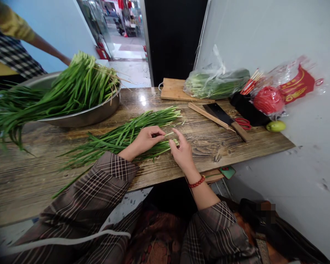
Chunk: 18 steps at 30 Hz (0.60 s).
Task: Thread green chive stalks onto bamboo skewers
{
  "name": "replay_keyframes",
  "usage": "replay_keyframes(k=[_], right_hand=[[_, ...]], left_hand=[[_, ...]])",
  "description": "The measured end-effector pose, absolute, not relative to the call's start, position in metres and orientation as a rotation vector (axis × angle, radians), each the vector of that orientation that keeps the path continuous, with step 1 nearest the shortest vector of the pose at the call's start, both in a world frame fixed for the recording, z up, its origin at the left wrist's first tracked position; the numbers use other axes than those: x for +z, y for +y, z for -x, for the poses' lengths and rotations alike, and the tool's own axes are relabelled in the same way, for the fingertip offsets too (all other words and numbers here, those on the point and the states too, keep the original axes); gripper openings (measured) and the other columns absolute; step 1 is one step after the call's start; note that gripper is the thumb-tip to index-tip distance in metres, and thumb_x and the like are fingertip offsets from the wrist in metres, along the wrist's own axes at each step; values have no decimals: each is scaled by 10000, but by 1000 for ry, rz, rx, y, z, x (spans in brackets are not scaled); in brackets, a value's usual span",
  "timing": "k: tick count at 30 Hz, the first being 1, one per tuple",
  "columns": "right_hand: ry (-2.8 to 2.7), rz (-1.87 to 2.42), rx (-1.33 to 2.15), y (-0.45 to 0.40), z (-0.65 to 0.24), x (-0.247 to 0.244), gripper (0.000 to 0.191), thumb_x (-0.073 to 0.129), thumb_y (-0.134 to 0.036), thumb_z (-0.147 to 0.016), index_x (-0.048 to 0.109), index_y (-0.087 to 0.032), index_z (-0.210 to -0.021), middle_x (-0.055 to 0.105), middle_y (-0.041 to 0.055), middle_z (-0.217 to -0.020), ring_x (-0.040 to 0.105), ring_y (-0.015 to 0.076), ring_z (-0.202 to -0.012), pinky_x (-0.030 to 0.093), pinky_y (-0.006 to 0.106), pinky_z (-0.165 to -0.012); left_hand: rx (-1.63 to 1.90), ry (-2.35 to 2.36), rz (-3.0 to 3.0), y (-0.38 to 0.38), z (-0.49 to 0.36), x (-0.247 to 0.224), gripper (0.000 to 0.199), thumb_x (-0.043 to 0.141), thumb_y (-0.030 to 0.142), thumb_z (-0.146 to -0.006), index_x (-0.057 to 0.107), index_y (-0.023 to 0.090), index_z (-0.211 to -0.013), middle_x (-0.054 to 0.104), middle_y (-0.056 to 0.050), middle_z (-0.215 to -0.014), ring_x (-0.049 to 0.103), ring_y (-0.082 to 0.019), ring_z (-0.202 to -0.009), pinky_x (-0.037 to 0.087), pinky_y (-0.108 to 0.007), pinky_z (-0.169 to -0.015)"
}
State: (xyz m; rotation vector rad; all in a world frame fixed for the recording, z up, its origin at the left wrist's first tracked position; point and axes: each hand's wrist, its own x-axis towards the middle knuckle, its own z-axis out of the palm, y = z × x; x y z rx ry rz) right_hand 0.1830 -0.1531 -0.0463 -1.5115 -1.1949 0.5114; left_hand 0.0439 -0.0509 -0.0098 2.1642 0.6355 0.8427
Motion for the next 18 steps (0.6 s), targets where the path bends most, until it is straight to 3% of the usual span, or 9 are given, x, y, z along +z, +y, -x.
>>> replay_keyframes(k=[4, 7, 12, 18], right_hand=[[-1164, 1516, 536, -153, -183, -45, 323, 541, -345, -843, 599, -185, -1117, 579, -40, -604, 522, 104, -442, 426, 238, -494], [-1144, 1517, 541, -153, -183, -46, 232, 549, -365, -840, 597, -190, -986, 531, -57, -550, 522, 110, -455, 408, 230, -491], [-1129, 1518, 570, -152, -182, -47, 243, 553, -383, -840, 589, -199, -994, 517, -67, -526, 508, 111, -449, 382, 221, -474], [-1125, 1520, 603, -153, -181, -45, 258, 556, -383, -836, 591, -194, -1008, 524, -67, -524, 527, 113, -445, 381, 220, -470]], left_hand=[[758, 550, -2215, -54, -44, -10, 114, 591, 177, -797, 700, 145, -791, 684, -38, -781, 622, -140, -745, 476, -252, -716], [699, 494, -2261, -50, -42, -6, 186, 554, 236, -843, 705, 144, -789, 694, -51, -806, 631, -149, -776, 487, -265, -748], [859, 833, -2417, -26, -32, -10, 223, 499, 202, -858, 712, 139, -876, 693, -74, -890, 627, -185, -865, 491, -326, -846], [657, 1095, -2684, -10, -26, -22, 240, 525, 182, -838, 703, 147, -994, 664, -95, -1041, 587, -226, -979, 466, -365, -916]])
